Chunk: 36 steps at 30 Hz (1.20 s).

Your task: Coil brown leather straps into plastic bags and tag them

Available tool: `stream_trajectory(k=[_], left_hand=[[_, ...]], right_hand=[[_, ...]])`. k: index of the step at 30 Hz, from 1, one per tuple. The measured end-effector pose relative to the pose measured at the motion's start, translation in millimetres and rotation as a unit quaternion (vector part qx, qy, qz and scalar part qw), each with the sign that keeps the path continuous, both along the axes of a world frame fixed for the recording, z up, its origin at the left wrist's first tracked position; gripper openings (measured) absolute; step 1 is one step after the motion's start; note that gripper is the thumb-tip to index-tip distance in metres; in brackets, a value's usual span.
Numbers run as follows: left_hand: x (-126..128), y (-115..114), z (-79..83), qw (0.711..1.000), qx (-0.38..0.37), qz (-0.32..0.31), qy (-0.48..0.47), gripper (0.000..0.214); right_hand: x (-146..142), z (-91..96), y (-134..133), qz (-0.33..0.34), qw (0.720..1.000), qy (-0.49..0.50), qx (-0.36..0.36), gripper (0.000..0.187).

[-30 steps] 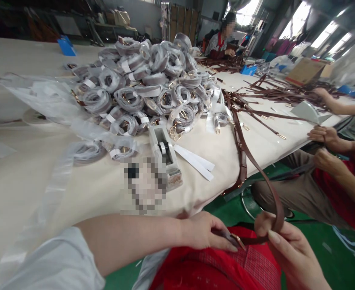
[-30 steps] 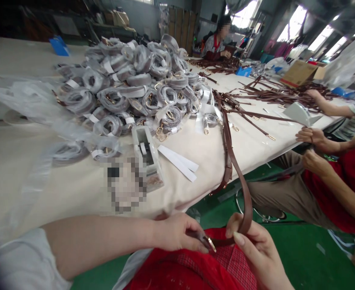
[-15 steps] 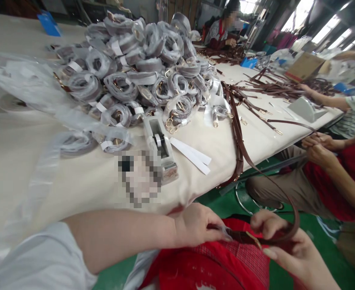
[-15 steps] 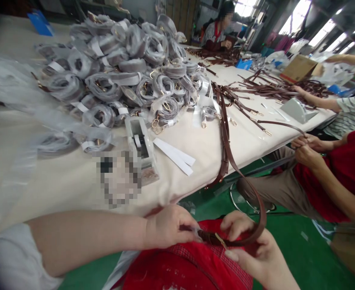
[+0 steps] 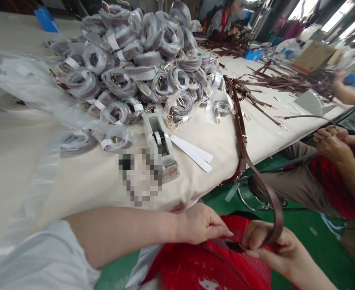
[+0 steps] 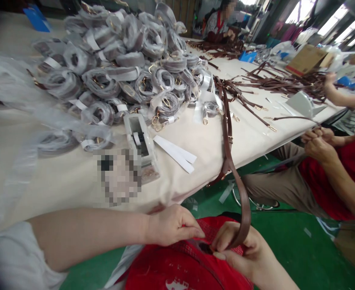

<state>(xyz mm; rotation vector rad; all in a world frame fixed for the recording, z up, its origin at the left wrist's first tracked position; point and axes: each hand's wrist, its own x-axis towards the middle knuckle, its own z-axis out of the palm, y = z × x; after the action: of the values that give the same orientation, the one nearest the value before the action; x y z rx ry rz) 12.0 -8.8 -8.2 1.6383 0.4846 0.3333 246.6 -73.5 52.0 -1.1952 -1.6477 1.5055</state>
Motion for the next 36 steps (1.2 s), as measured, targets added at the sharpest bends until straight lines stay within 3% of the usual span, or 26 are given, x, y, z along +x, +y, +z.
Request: stream_trajectory(k=[2,5,6,8,10,13,15,18,20,24,26,33,36], left_hand=[[0,0,1.8,0.999,0.020,0.013,0.039,0.045],[2,-1,-2.5,0.990,0.078,-0.010,0.114,0.087],[3,-1,-5.5,0.987,0.092,-0.039,0.128,0.086],[5,-2,-11.8,0.980,0.114,-0.099,0.129,0.052],[7,-2,-16.1,0.976,0.137,-0.119,0.121,0.023],[6,0,-16.7,0.967,0.204,-0.101,0.116,0.020],[6,1,-15.7,0.958,0.248,-0.100,0.102,0.020],[5,-1,-18.1,0.943,0.302,-0.118,0.070,0.017],[6,-3,-22.6,0.938,0.319,-0.128,0.051,0.019],[8,-6,-30.5,0.947,0.287,-0.131,0.051,0.027],[7,-6,-31.2,0.959,0.245,-0.128,0.061,0.028],[4,-6,-25.3,0.980,0.124,-0.127,0.088,0.028],[3,-5,-21.4,0.985,0.091,-0.112,0.094,0.031]], right_hand=[[-2,-4.9,0,-0.027,1.000,-0.004,0.014,0.009],[-4,-4.7,1,-0.045,0.998,0.010,0.053,0.009],[-5,-2.9,2,-0.042,0.997,0.018,0.064,0.011],[-5,2.1,2,-0.037,0.996,0.036,0.070,0.013],[-3,7.8,2,-0.023,0.998,0.049,0.041,0.013],[7,13.0,0,0.024,0.999,0.024,-0.030,0.008],[15,10.2,0,0.042,0.996,0.019,-0.078,0.016],[20,-6.4,2,0.024,0.985,0.040,-0.166,0.023],[17,-21.4,4,0.022,0.987,0.001,-0.158,0.020],[4,-40.1,10,0.090,0.987,-0.121,0.048,0.007],[-2,-40.6,13,0.111,0.979,-0.132,0.109,0.009],[-13,-33.1,19,0.132,0.971,-0.125,0.154,0.020],[-16,-33.9,19,0.079,0.975,-0.145,0.149,0.021]])
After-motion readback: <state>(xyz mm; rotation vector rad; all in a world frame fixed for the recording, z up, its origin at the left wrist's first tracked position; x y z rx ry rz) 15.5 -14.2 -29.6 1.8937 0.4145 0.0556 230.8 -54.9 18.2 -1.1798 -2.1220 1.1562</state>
